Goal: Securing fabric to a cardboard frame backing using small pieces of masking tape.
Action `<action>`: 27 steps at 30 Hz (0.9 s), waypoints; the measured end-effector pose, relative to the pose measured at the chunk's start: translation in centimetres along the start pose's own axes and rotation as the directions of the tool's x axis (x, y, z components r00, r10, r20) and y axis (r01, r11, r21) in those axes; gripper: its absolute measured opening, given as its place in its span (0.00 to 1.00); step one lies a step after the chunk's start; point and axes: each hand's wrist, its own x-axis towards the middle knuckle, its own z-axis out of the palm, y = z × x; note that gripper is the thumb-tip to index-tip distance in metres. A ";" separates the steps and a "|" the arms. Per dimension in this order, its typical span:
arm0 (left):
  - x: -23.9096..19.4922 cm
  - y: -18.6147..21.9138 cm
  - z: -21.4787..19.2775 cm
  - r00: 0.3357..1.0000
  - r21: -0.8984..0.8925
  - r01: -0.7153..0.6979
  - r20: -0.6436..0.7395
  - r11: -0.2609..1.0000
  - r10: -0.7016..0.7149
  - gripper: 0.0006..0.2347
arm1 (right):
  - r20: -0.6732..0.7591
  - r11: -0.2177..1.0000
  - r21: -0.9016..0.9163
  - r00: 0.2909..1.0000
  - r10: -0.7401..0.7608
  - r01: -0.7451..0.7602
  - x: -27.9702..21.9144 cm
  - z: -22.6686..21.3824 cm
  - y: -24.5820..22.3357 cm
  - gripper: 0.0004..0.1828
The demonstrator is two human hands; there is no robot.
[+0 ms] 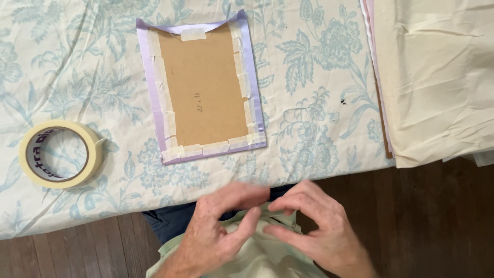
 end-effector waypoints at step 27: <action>-7.9 -3.9 -3.3 0.697 -0.672 0.117 -0.468 0.731 -0.543 0.03 | 0.042 0.905 0.092 0.906 -0.421 0.416 6.3 9.7 -4.4 0.16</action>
